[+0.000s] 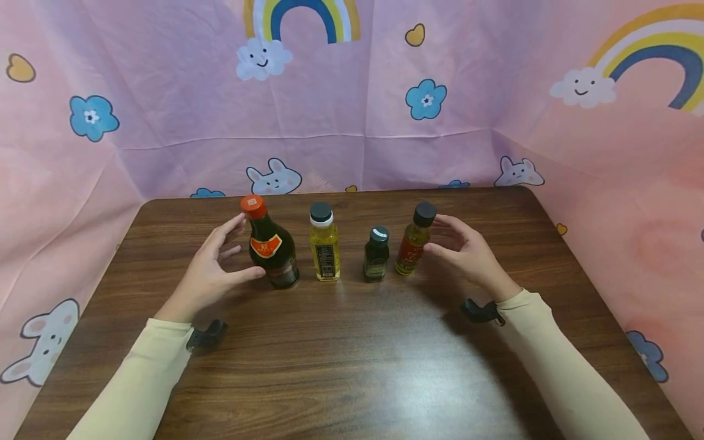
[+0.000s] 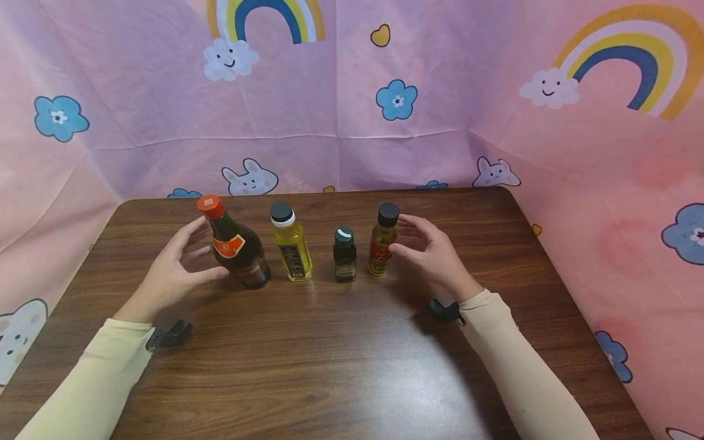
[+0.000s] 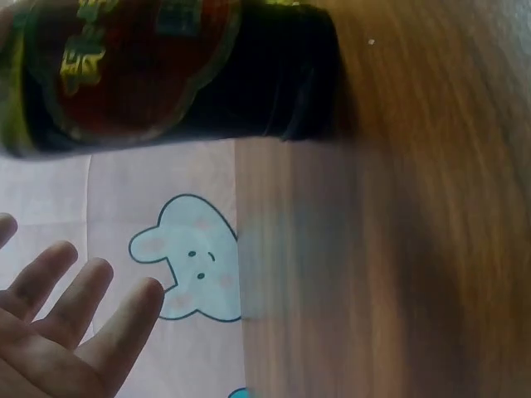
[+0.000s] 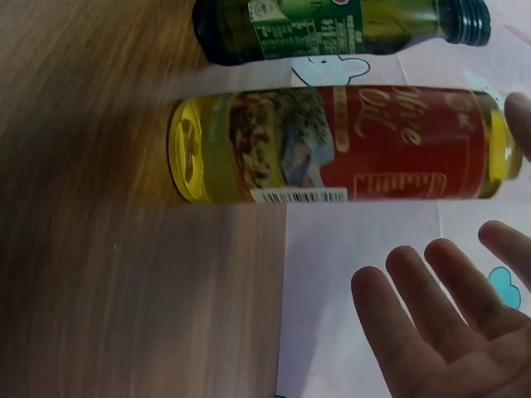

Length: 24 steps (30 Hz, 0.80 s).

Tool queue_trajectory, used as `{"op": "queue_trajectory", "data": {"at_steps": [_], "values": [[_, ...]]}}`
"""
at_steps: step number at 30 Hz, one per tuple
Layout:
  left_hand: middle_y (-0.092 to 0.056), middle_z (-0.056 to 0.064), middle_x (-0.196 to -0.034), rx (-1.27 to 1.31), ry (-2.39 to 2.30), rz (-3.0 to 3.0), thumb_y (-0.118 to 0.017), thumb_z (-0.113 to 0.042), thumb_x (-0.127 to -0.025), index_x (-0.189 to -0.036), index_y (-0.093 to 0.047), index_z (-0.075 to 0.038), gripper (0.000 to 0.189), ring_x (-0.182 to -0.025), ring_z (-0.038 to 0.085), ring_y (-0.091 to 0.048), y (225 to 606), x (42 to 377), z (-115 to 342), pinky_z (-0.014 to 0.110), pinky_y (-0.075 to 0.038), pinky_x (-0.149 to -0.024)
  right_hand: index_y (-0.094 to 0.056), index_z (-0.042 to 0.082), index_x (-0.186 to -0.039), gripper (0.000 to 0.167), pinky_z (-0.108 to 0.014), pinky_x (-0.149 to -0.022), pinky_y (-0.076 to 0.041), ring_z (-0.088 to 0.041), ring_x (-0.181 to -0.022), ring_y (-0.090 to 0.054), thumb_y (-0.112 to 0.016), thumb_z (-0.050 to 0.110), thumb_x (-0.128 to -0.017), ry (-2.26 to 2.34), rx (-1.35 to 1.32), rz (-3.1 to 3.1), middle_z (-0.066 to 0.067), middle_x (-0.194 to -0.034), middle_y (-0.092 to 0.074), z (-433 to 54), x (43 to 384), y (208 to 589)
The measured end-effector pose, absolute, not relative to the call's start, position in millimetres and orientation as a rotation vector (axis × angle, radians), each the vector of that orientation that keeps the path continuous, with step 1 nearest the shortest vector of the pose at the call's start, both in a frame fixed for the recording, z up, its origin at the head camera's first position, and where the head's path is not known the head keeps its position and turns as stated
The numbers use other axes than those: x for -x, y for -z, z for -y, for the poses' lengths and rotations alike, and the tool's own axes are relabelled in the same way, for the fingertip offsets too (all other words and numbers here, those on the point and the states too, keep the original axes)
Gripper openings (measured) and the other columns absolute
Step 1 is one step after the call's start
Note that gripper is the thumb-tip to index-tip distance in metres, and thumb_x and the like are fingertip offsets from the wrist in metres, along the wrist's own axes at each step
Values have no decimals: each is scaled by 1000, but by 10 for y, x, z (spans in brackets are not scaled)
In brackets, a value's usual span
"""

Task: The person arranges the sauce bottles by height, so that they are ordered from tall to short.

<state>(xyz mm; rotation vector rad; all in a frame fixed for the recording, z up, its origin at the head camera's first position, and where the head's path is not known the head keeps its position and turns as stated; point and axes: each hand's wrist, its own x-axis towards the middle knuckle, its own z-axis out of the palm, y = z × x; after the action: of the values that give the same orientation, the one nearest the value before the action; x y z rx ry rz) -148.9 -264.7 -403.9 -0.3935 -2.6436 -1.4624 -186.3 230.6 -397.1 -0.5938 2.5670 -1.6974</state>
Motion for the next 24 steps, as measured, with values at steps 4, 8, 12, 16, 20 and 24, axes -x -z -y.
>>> {"op": "queue_trajectory", "data": {"at_steps": [4, 8, 12, 16, 20, 24], "values": [[-40, 4, -158, 399, 1493, 2624, -92, -15, -80, -163, -29, -32, 105, -143, 29, -42, 4060, 1486, 2591, 36, -48, -110, -56, 8, -144, 54, -36, -99, -57, -33, -126, -62, -77, 12, -95, 1690, 591, -2600, -15, -138, -61, -2272, 1867, 3999], [-44, 7, -154, 386, 1506, 2619, -91, -17, -81, -162, -31, -27, 102, -140, 31, -46, 4081, 1474, 2535, 46, -47, -110, -58, 6, -141, 49, -33, -98, -57, -32, -125, -62, -76, 11, -95, 1713, 597, -2627, -15, -135, -62, -2227, 1874, 4012], [-47, 8, -152, 377, 1467, 2620, -92, -19, -80, -160, -36, -24, 99, -140, 31, -46, 4102, 1458, 2488, 57, -45, -109, -60, 6, -139, 47, -29, -98, -56, -29, -124, -62, -76, 14, -96, 1711, 576, -2653, -13, -135, -63, -2193, 1865, 4021], [-48, 9, -150, 370, 1468, 2615, -92, -21, -80, -159, -38, -22, 95, -136, 33, -50, 4118, 1441, 2446, 59, -46, -107, -61, 7, -139, 45, -35, -100, -55, -29, -125, -62, -75, 15, -97, 1712, 574, -2655, -12, -136, -64, -2168, 1852, 4021], [-50, 9, -146, 349, 1502, 2611, -91, -22, -82, -159, -36, -20, 95, -128, 32, -57, 4127, 1428, 2397, 50, -50, -106, -63, 6, -136, 42, -39, -101, -55, -29, -125, -61, -75, 12, -97, 1750, 580, -2647, -13, -134, -64, -2142, 1849, 4017], [-51, 8, -143, 327, 1524, 2582, -92, -22, -80, -160, -33, -22, 99, -124, 28, -60, 4136, 1426, 2344, 22, -52, -100, -66, 5, -133, 38, -30, -99, -56, -24, -121, -63, -75, 11, -96, 1772, 577, -2670, -12, -130, -66, -2110, 1840, 4009]]}}
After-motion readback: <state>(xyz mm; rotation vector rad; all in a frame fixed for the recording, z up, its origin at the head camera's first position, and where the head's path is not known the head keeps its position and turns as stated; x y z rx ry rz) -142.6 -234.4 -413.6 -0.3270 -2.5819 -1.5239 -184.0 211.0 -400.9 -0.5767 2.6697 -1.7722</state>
